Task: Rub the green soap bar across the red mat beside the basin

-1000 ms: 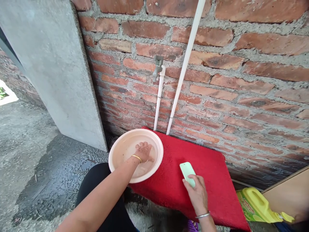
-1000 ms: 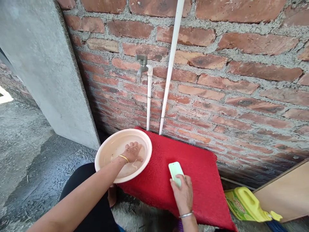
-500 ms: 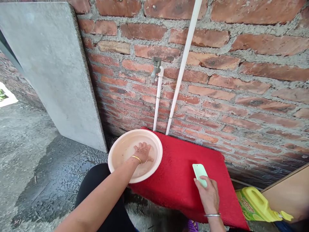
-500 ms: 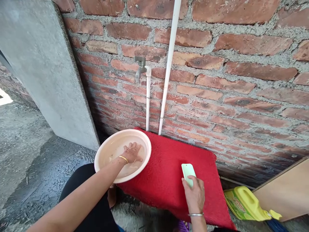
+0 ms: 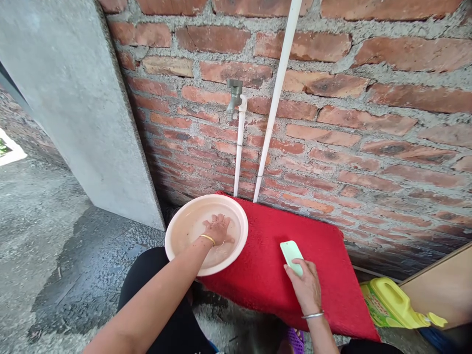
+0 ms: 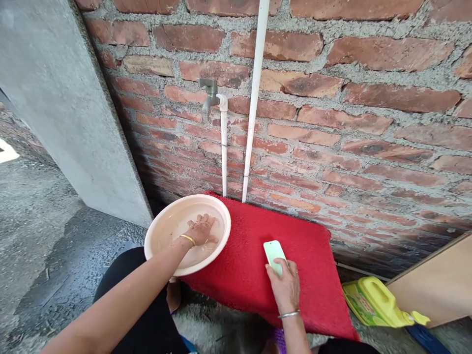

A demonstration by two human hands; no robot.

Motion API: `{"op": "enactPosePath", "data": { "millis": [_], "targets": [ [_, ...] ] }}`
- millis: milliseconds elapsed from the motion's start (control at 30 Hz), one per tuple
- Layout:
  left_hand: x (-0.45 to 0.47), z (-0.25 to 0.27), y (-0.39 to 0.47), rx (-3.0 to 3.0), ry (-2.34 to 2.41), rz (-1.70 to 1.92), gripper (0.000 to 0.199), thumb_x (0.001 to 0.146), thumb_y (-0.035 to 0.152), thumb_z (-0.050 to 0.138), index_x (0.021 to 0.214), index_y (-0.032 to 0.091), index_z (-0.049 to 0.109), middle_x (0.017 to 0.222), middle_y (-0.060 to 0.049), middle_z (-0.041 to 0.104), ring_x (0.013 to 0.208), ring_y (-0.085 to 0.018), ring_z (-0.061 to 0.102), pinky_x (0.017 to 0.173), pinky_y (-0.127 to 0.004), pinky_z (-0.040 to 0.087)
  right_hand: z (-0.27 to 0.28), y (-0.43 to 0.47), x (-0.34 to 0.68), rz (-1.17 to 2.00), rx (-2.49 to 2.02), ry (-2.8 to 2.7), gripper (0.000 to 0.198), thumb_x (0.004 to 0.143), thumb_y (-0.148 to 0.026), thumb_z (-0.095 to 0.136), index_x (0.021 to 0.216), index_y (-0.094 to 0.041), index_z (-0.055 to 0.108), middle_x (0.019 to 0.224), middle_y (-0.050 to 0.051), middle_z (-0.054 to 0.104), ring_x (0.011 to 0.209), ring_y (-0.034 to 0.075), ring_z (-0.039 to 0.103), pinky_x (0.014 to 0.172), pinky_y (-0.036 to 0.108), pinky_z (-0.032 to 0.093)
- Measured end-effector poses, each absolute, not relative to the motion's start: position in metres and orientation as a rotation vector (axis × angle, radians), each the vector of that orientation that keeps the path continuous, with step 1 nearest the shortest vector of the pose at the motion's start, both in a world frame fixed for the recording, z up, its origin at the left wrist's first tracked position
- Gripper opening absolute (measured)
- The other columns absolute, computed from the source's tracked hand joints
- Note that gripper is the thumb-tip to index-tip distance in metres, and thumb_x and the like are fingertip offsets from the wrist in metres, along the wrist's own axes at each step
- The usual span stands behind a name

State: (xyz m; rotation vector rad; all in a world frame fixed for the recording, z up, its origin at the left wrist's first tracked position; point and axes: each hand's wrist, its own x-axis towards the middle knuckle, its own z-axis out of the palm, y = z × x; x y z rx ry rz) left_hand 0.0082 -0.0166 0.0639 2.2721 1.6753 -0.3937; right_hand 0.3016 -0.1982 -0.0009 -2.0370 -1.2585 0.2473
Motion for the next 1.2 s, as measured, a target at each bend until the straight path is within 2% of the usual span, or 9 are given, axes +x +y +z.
{"op": "enactPosePath", "data": {
  "millis": [100, 200, 333, 500, 767, 867, 1067, 1200],
  "targets": [
    [0.008, 0.063, -0.017, 2.288, 1.678, -0.386, 0.083, 0.075, 0.061, 0.065, 0.147, 0.028, 0.039, 0.152, -0.02, 0.035, 0.139, -0.045, 0.03, 0.099, -0.069, 0.034, -0.001, -0.203, 0.32, 0.154, -2.08, -1.168, 0.056, 0.073, -0.077, 0.052, 0.089, -0.027, 0.07, 0.093, 0.005, 0.055, 0.091, 0.026, 0.057, 0.085, 0.04, 0.046],
    [0.007, 0.061, -0.016, 2.294, 1.678, -0.379, 0.082, 0.077, 0.061, 0.063, 0.147, 0.029, 0.039, 0.149, -0.019, 0.037, 0.137, -0.044, 0.031, 0.097, -0.069, 0.036, 0.001, -0.205, 0.319, 0.142, -2.081, -1.127, 0.056, 0.072, -0.078, 0.053, 0.088, -0.027, 0.07, 0.092, 0.005, 0.055, 0.091, 0.026, 0.057, 0.085, 0.04, 0.047],
    [0.005, 0.059, -0.015, 2.298, 1.678, -0.386, 0.08, 0.078, 0.059, 0.062, 0.148, 0.028, 0.038, 0.151, -0.02, 0.036, 0.137, -0.044, 0.032, 0.097, -0.068, 0.036, 0.004, -0.2, 0.287, 0.302, -1.995, -1.209, 0.04, 0.073, -0.063, 0.059, 0.085, -0.027, 0.07, 0.092, 0.003, 0.055, 0.086, 0.024, 0.059, 0.084, 0.038, 0.047],
    [0.004, 0.057, -0.014, 2.307, 1.671, -0.404, 0.083, 0.079, 0.06, 0.059, 0.15, 0.027, 0.035, 0.154, -0.021, 0.032, 0.139, -0.044, 0.03, 0.098, -0.069, 0.036, 0.005, -0.193, 0.254, 0.394, -1.879, -1.404, 0.025, 0.074, -0.048, 0.062, 0.087, -0.028, 0.07, 0.096, 0.003, 0.057, 0.091, 0.022, 0.06, 0.087, 0.036, 0.047],
    [0.005, 0.06, -0.014, 2.301, 1.667, -0.392, 0.081, 0.078, 0.059, 0.061, 0.148, 0.027, 0.037, 0.151, -0.021, 0.035, 0.139, -0.045, 0.03, 0.098, -0.069, 0.036, 0.0, -0.2, 0.309, 0.211, -2.061, -1.188, 0.042, 0.073, -0.062, 0.059, 0.089, -0.026, 0.071, 0.093, 0.004, 0.054, 0.089, 0.025, 0.057, 0.087, 0.041, 0.045],
    [0.005, 0.061, -0.015, 2.311, 1.666, -0.386, 0.079, 0.078, 0.058, 0.061, 0.147, 0.026, 0.039, 0.148, -0.02, 0.037, 0.136, -0.044, 0.033, 0.097, -0.069, 0.037, -0.003, -0.201, 0.309, 0.152, -2.057, -1.176, 0.042, 0.074, -0.063, 0.058, 0.089, -0.026, 0.071, 0.092, 0.005, 0.054, 0.09, 0.026, 0.056, 0.086, 0.041, 0.046],
    [0.005, 0.061, -0.015, 2.318, 1.673, -0.4, 0.079, 0.078, 0.06, 0.06, 0.147, 0.028, 0.038, 0.147, -0.018, 0.038, 0.133, -0.041, 0.035, 0.097, -0.068, 0.038, -0.005, -0.197, 0.253, 0.233, -1.891, -1.464, 0.02, 0.078, -0.044, 0.064, 0.089, -0.028, 0.07, 0.096, 0.003, 0.057, 0.089, 0.022, 0.058, 0.084, 0.035, 0.047],
    [0.005, 0.062, -0.015, 2.313, 1.677, -0.396, 0.079, 0.078, 0.06, 0.061, 0.146, 0.028, 0.038, 0.149, -0.019, 0.037, 0.135, -0.042, 0.034, 0.097, -0.067, 0.037, -0.006, -0.196, 0.249, 0.221, -1.865, -1.519, 0.019, 0.078, -0.041, 0.064, 0.091, -0.028, 0.07, 0.099, 0.004, 0.057, 0.092, 0.023, 0.058, 0.086, 0.037, 0.047]
  ]
}}
